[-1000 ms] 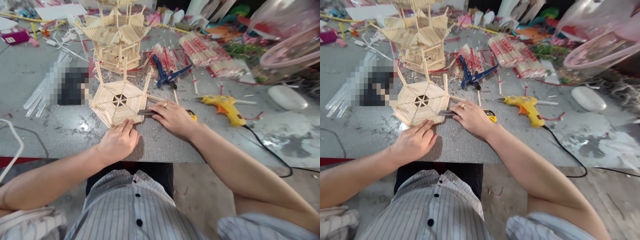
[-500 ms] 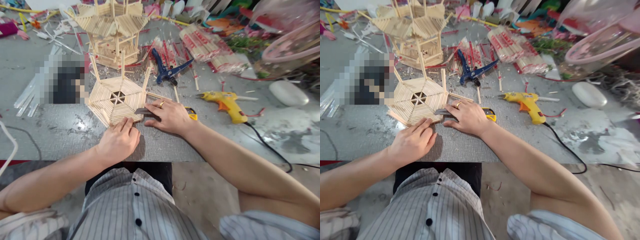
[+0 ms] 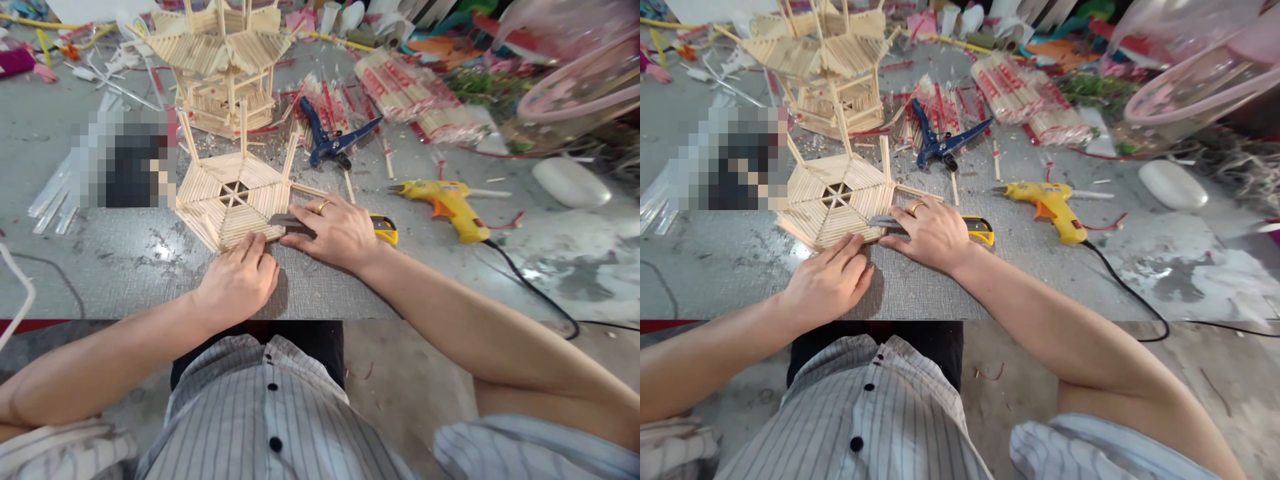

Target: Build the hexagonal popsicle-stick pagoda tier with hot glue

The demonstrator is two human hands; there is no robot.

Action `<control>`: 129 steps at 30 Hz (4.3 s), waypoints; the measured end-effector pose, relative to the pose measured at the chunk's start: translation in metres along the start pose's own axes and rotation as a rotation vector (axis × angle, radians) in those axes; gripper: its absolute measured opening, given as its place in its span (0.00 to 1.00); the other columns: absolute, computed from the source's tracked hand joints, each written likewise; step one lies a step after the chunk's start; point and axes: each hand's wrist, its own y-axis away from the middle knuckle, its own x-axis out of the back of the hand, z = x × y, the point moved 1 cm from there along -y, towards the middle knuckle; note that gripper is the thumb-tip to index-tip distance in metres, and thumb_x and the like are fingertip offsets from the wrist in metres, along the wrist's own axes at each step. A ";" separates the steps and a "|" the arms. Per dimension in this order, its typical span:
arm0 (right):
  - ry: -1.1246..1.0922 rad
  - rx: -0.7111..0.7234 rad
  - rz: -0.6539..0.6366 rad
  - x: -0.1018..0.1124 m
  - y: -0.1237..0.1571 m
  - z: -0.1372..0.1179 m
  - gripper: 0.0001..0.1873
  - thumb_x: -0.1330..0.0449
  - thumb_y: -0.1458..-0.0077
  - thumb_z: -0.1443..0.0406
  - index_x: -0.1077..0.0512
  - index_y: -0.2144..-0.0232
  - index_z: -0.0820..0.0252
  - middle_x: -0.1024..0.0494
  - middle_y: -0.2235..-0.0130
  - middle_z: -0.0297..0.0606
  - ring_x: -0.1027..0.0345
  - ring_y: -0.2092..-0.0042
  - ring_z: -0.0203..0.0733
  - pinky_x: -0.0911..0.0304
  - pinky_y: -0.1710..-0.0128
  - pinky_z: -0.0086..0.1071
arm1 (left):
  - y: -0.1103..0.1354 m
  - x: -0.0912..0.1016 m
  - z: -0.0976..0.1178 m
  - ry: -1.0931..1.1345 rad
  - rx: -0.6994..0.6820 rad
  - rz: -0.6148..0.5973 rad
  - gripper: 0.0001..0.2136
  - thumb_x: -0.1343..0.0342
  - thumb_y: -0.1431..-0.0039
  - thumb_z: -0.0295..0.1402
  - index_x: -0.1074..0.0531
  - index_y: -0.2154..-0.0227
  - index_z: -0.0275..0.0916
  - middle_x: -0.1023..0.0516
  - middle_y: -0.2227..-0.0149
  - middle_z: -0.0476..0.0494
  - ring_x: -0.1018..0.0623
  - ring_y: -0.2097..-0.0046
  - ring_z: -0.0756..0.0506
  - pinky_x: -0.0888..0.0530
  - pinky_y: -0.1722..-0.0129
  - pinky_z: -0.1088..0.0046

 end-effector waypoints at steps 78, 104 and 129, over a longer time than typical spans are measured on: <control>0.041 -0.236 -0.161 0.014 -0.003 0.006 0.41 0.57 0.48 0.34 0.27 0.56 0.61 0.22 0.58 0.50 0.29 0.59 0.52 0.48 0.68 0.34 | 0.004 -0.029 -0.103 0.397 -0.113 0.025 0.31 0.40 0.48 0.45 0.36 0.44 0.34 0.24 0.50 0.32 0.23 0.49 0.35 0.25 0.50 0.54; 0.051 -0.275 -0.297 0.021 -0.005 -0.004 0.38 0.60 0.43 0.38 0.31 0.56 0.64 0.22 0.60 0.53 0.27 0.59 0.55 0.43 0.67 0.36 | 0.005 -0.034 -0.098 0.317 -0.147 0.074 0.31 0.42 0.47 0.45 0.37 0.44 0.32 0.24 0.50 0.31 0.23 0.48 0.36 0.23 0.51 0.53; -0.081 -0.289 -0.252 0.026 -0.005 0.020 0.21 0.56 0.36 0.55 0.27 0.61 0.58 0.22 0.60 0.44 0.33 0.62 0.46 0.57 0.70 0.34 | 0.000 -0.026 -0.102 0.371 -0.108 -0.320 0.37 0.43 0.50 0.58 0.33 0.43 0.37 0.30 0.43 0.29 0.29 0.43 0.30 0.31 0.45 0.49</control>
